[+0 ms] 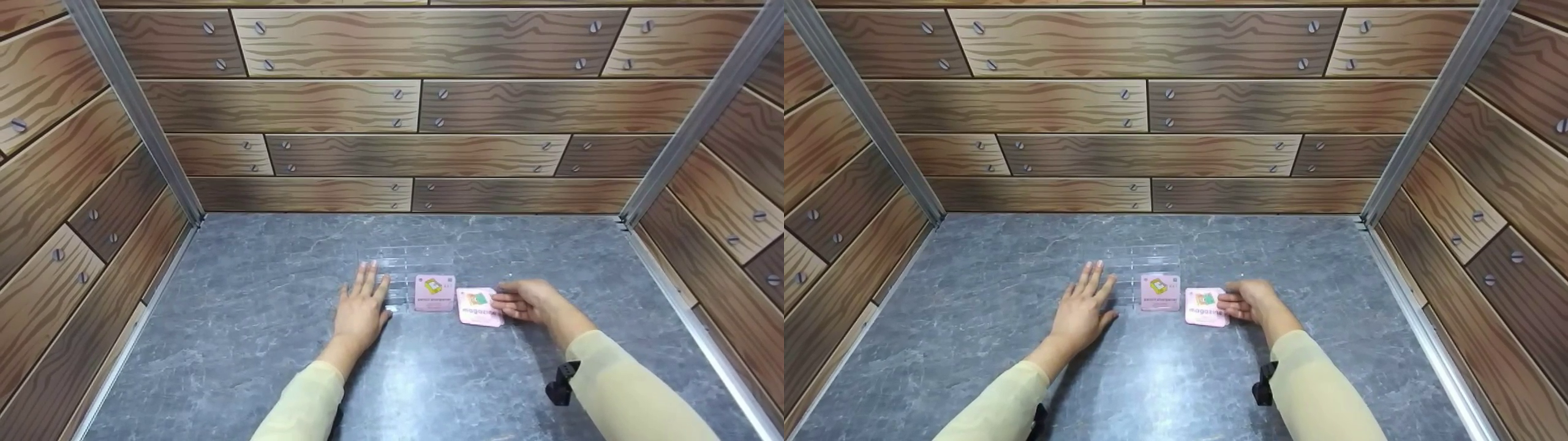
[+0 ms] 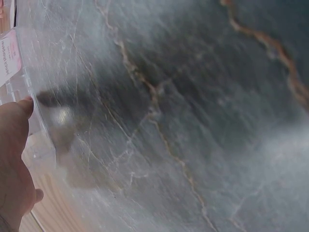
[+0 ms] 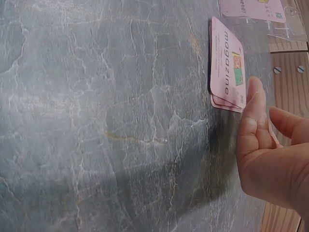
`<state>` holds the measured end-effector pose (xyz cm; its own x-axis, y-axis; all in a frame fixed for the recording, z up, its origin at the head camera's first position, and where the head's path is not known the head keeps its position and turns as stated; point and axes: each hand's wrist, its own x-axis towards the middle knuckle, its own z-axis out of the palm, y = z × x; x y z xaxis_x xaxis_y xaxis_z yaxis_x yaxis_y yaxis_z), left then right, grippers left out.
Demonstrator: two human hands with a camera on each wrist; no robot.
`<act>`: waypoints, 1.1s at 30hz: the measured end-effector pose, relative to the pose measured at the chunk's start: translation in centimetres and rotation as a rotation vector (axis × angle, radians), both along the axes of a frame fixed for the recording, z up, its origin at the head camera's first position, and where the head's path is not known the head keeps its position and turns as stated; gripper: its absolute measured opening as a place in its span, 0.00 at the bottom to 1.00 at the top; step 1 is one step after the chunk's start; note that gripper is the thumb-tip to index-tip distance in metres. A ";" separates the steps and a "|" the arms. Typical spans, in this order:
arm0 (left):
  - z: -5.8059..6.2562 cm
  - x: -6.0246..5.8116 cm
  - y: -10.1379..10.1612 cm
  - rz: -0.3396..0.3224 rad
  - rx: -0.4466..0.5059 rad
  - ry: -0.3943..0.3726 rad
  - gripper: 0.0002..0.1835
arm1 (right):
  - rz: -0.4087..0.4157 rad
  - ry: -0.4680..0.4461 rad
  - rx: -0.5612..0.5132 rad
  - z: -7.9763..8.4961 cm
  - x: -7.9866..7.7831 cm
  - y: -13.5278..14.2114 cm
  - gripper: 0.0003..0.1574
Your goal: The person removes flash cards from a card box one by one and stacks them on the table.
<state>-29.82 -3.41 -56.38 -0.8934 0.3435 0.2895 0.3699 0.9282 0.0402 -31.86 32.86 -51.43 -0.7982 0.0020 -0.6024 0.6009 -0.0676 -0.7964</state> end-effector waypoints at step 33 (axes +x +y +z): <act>0.1 0.1 0.0 -0.001 -0.012 -0.009 0.40 | 0.049 0.290 -0.042 0.7 0.2 -3.8 0.36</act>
<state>-29.71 -3.39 -56.26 -0.8957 0.3479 0.2769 0.3705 0.9283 0.0324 -31.65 29.03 -50.73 -0.9355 -0.0610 -0.3479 0.3520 -0.0804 -0.9325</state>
